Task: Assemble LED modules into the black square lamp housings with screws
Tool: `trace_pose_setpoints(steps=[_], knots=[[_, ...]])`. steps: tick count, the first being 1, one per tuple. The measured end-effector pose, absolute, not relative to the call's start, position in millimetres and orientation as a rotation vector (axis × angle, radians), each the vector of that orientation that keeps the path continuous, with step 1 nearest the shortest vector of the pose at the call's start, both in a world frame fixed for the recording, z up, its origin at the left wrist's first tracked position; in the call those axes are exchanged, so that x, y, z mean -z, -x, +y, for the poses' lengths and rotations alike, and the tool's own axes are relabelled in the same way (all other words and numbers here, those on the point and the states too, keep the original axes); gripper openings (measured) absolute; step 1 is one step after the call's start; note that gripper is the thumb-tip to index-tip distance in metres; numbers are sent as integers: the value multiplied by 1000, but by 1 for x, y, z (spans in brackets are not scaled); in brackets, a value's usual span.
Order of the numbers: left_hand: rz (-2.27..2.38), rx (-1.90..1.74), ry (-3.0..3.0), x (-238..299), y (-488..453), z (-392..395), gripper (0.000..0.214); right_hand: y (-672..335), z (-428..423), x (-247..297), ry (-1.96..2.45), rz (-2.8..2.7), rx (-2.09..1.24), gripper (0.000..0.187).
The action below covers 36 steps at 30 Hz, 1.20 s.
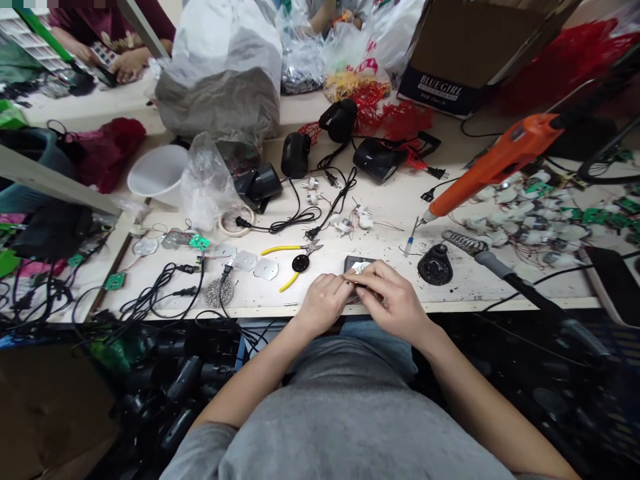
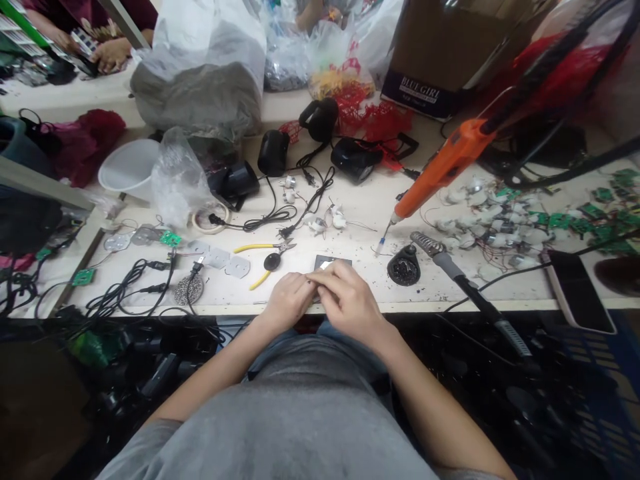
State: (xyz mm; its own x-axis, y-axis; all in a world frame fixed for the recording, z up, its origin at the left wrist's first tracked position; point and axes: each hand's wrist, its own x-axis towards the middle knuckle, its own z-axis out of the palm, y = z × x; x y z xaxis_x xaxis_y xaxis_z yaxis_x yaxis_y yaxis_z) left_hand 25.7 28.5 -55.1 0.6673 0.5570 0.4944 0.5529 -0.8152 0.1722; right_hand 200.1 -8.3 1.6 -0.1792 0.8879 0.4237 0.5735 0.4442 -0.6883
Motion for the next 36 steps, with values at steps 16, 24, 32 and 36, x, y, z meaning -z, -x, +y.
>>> trace_pose_setpoints(steps=[16, 24, 32, 36], knots=[[969, -807, -2746, 59, -24, 28, 23, -198, 1, -6, 1218, -1871, -601, 15], [1086, -846, -1956, 35, -19, 38, 18, -205, -12, -16, 1108, -1926, -530, 17], [951, -1073, -2212, 28, -24, 50, 18, -250, 14, -24, 1496, -1082, 189, 43], [886, -1043, -2307, 25, -35, 54, 14, -264, 67, -29, 1721, -1015, 188, 71]])
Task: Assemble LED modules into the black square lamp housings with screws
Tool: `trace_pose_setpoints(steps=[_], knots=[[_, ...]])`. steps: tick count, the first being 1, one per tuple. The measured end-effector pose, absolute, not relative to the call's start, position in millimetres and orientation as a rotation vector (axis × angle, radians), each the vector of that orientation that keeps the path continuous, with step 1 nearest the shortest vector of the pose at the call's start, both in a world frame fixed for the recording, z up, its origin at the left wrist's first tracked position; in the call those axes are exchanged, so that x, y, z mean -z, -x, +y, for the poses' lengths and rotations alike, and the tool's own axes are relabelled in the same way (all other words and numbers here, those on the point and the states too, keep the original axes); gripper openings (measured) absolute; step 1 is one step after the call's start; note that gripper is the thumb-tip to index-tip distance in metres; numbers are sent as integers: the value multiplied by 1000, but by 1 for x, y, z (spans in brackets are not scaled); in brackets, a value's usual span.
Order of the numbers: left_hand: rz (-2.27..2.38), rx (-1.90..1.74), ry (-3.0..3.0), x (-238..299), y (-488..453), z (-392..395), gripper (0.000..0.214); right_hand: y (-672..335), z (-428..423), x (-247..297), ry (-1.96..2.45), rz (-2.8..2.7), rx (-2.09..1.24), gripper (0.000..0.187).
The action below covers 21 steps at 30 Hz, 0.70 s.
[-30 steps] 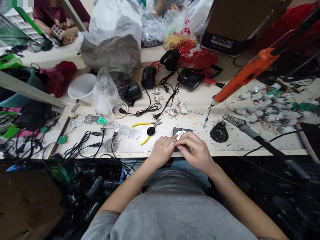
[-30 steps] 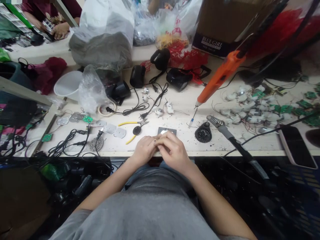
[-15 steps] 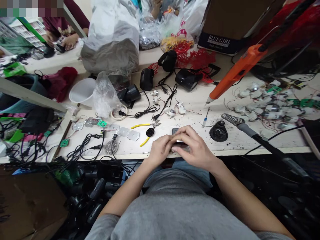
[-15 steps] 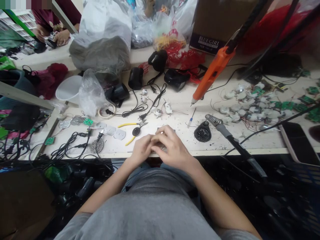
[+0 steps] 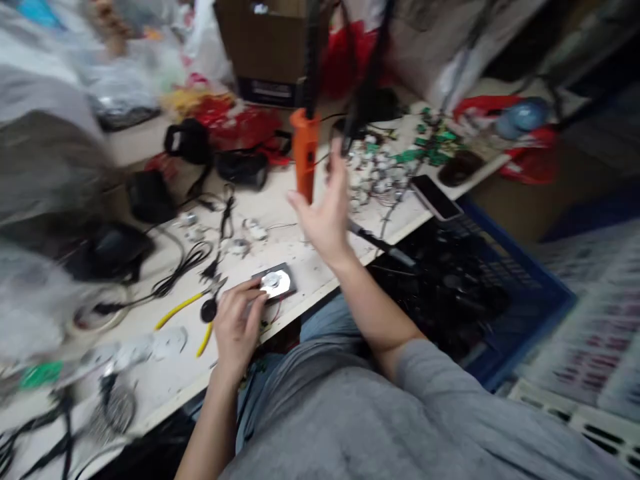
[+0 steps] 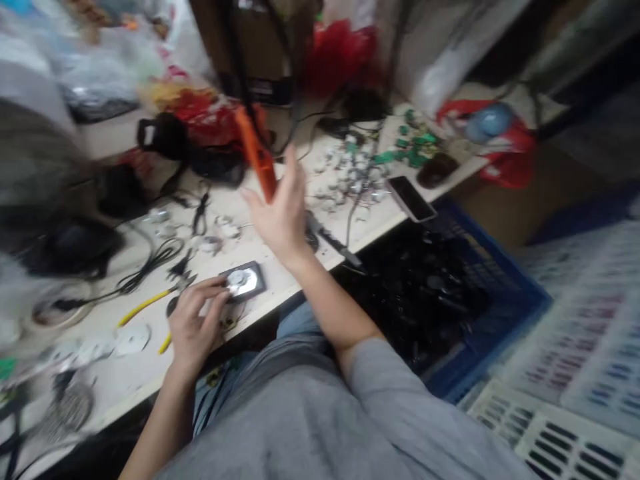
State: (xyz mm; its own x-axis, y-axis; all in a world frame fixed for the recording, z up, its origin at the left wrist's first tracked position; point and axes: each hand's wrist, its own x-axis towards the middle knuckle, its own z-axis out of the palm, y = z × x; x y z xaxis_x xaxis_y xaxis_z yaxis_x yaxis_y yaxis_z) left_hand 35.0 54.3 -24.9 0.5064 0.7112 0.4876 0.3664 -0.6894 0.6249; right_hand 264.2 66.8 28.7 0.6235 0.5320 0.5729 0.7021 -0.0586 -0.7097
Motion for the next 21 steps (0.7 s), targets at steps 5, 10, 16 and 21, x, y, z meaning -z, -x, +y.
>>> trace_pose_setpoints(steps=[5, 10, 16, 21], knots=[[903, -1056, -2228, 23, -33, 57, 14, -259, 96, -41, 1742, -1132, 8, 56], [994, -1130, -2124, 17, -25, 46, 11, -236, 78, -40, 1596, -1238, -66, 63], [984, -1208, -2216, 16, -25, 33, 16, -242, 67, -18, 1413, -1036, -377, 51], [890, -1271, -2402, 26, -23, 28, 16, -225, 33, -50, 1175, -984, -413, 38]])
